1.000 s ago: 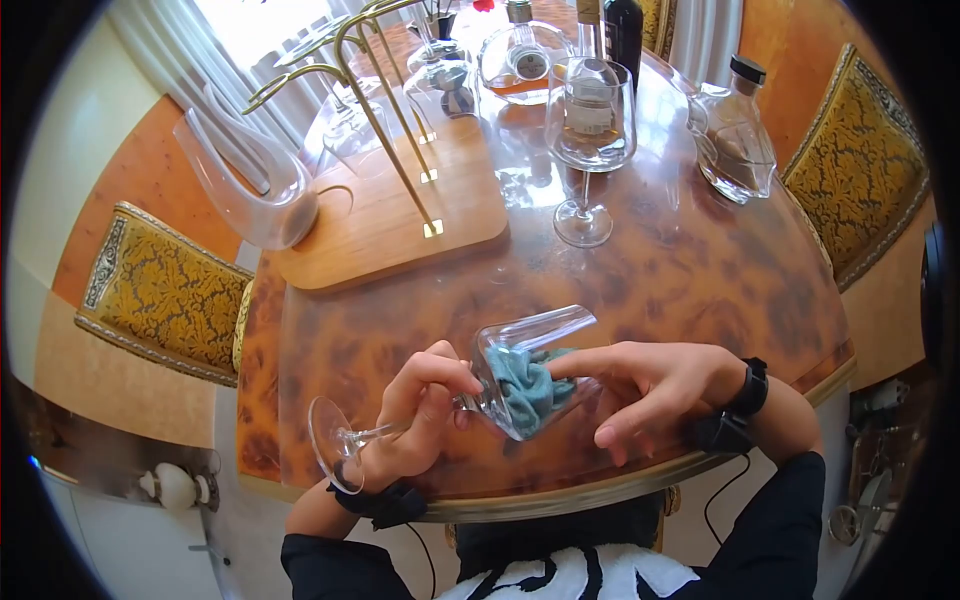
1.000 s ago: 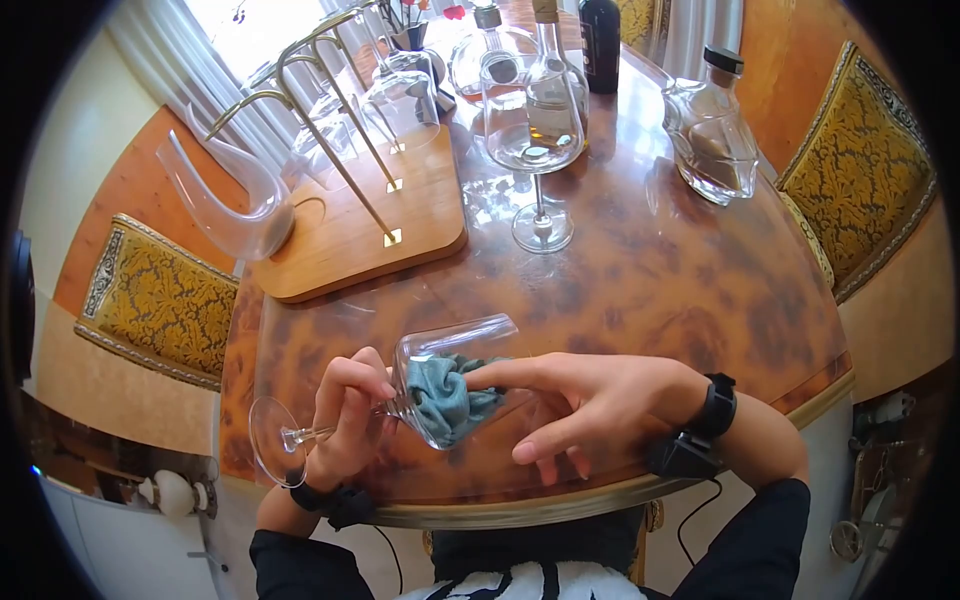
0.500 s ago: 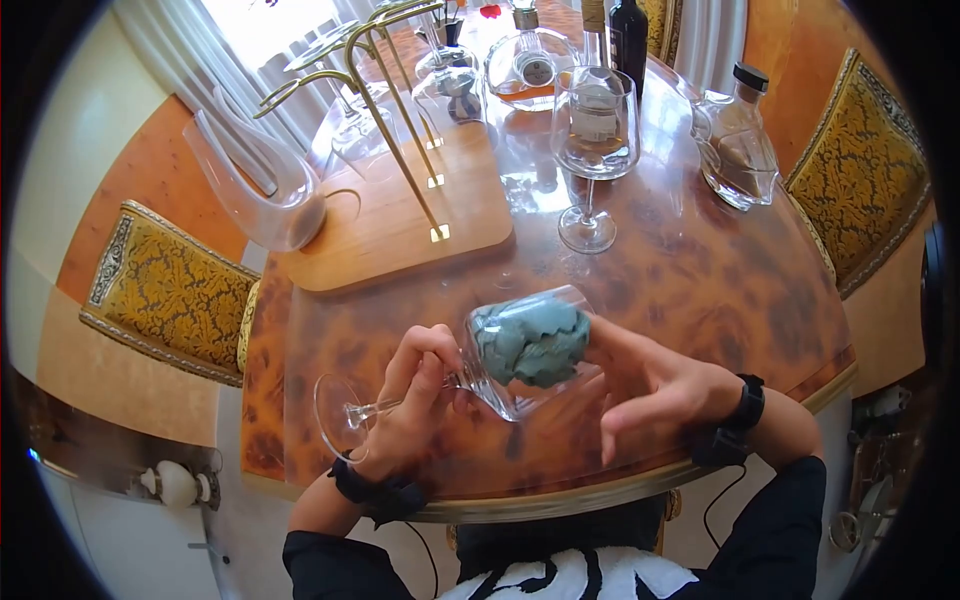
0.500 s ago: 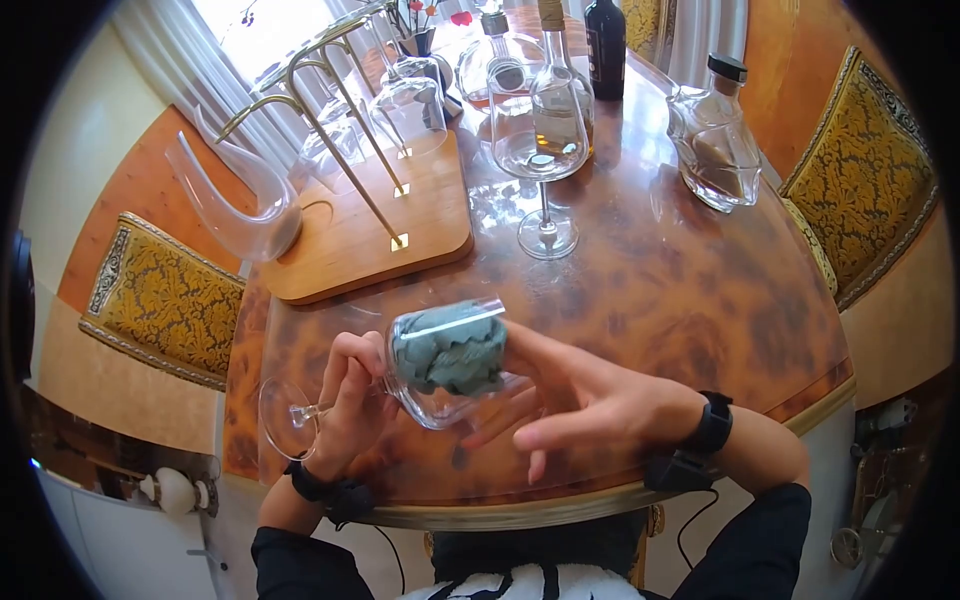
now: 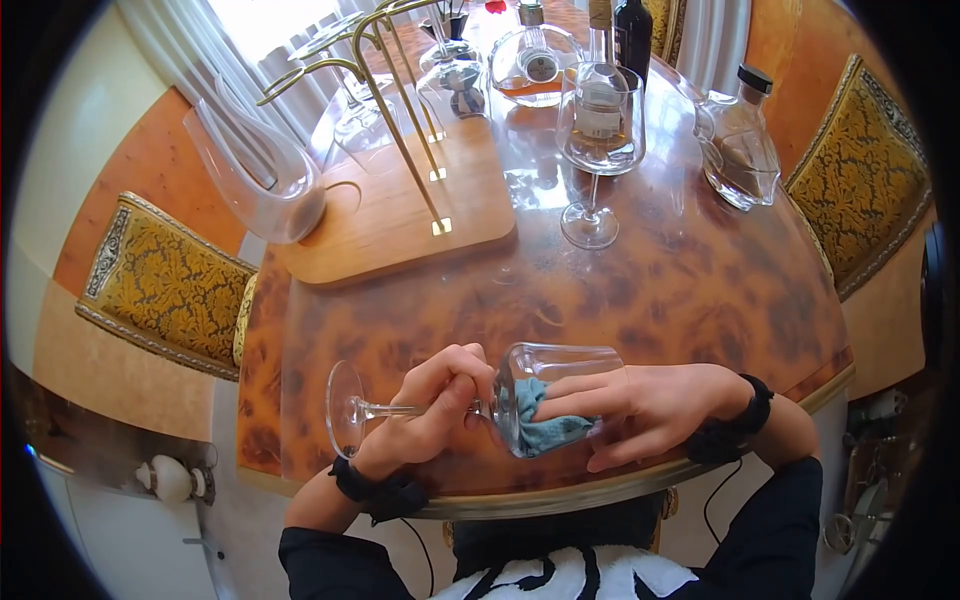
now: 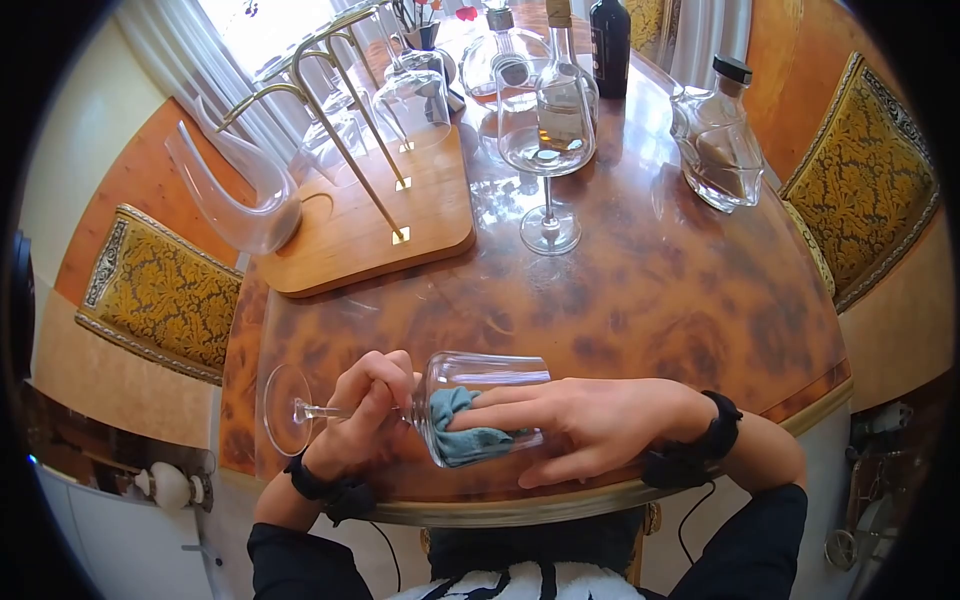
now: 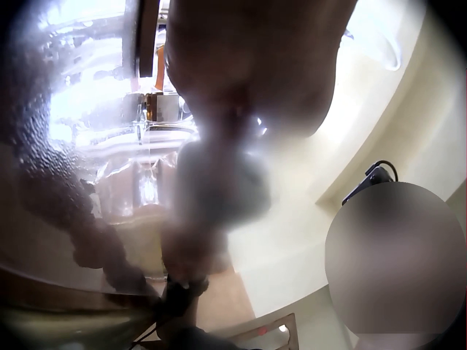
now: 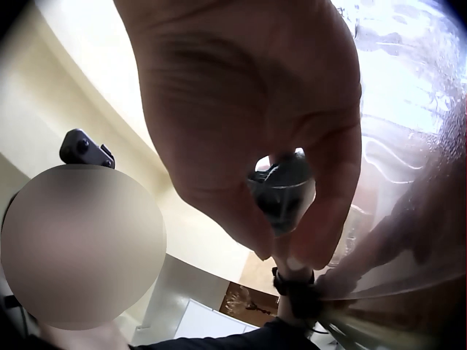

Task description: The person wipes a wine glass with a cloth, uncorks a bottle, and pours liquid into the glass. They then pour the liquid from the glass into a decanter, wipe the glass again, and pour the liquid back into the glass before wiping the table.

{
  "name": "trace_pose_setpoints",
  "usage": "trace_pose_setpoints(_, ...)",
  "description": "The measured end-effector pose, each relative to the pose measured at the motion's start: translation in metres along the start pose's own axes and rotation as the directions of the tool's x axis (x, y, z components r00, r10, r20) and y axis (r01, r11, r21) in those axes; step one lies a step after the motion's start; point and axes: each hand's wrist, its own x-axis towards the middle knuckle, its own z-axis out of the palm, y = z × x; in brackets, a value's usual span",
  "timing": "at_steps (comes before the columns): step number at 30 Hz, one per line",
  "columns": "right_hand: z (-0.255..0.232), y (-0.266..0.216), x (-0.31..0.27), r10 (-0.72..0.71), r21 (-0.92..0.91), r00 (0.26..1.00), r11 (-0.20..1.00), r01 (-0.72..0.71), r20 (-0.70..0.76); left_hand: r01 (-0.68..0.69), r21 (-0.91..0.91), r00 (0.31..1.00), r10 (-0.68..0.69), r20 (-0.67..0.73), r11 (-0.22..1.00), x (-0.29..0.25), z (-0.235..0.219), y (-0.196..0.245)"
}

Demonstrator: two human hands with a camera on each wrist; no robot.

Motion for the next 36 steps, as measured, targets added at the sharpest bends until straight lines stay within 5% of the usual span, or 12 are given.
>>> trace_pose_setpoints(2, -0.006, -0.008, 0.000, 0.203, 0.123, 0.971, 0.968, -0.218, 0.128, -0.005, -0.059, 1.000, 0.003, -0.017, 0.998, 0.003, 0.000, -0.001)
trace_pose_setpoints(3, -0.007, -0.012, 0.000, 0.203, 0.122, 0.971, 0.968, -0.218, 0.126, -0.005, -0.059, 1.000, 0.004, -0.015, 0.998, 0.003, -0.001, -0.002)
trace_pose_setpoints(5, -0.006, -0.019, 0.003, 0.352, -0.062, 0.924, 0.936, -0.346, 0.150, 0.023, -0.091, 0.997, -0.030, -0.077, 0.996, 0.003, -0.004, -0.002)
trace_pose_setpoints(8, 0.002, -0.020, 0.004, 0.359, -0.277, 0.933, 0.900, -0.337, 0.035, 0.140, -0.074, 0.973, -0.151, -0.172, 0.987, 0.003, -0.009, 0.004)
trace_pose_setpoints(11, 0.016, -0.001, -0.001, 0.171, -0.535, 0.973, 0.813, -0.229, -0.156, 0.138, -0.287, 0.959, -0.200, -0.200, 0.948, 0.007, -0.007, 0.005)
trace_pose_setpoints(15, 0.006, 0.008, -0.002, 0.013, -0.593, 0.967, 0.788, -0.166, -0.253, 0.076, -0.316, 0.971, -0.142, -0.190, 0.946, 0.006, -0.019, 0.001)
trace_pose_setpoints(20, -0.016, 0.001, -0.004, 0.084, -0.521, 0.926, 0.806, -0.280, -0.368, -0.015, -0.169, 0.939, -0.044, -0.341, 0.985, 0.009, -0.039, 0.006)
trace_pose_setpoints(22, -0.026, 0.003, -0.009, 0.167, -0.549, 0.884, 0.729, -0.409, -0.437, -0.042, -0.180, 0.928, -0.028, -0.371, 0.983, 0.009, -0.042, 0.010)
trace_pose_setpoints(24, -0.030, 0.006, -0.010, 0.110, -0.544, 0.862, 0.734, -0.406, -0.495, -0.076, -0.211, 0.911, -0.018, -0.413, 0.975, 0.007, -0.048, 0.011)
trace_pose_setpoints(27, -0.035, 0.007, -0.013, 0.177, -0.434, 0.729, 0.702, -0.564, -0.661, -0.174, -0.235, 0.911, 0.066, -0.406, 0.956, 0.012, -0.043, 0.015)
trace_pose_setpoints(34, -0.032, 0.012, -0.010, 0.063, -0.262, 0.670, 0.890, -0.373, -0.740, -0.168, -0.234, 0.914, 0.062, -0.400, 0.958, 0.007, -0.045, 0.020)
trace_pose_setpoints(36, -0.031, 0.011, -0.013, 0.129, -0.074, 0.615, 0.953, -0.294, -0.778, -0.098, -0.212, 0.927, 0.011, -0.376, 0.972, 0.005, -0.049, 0.018)
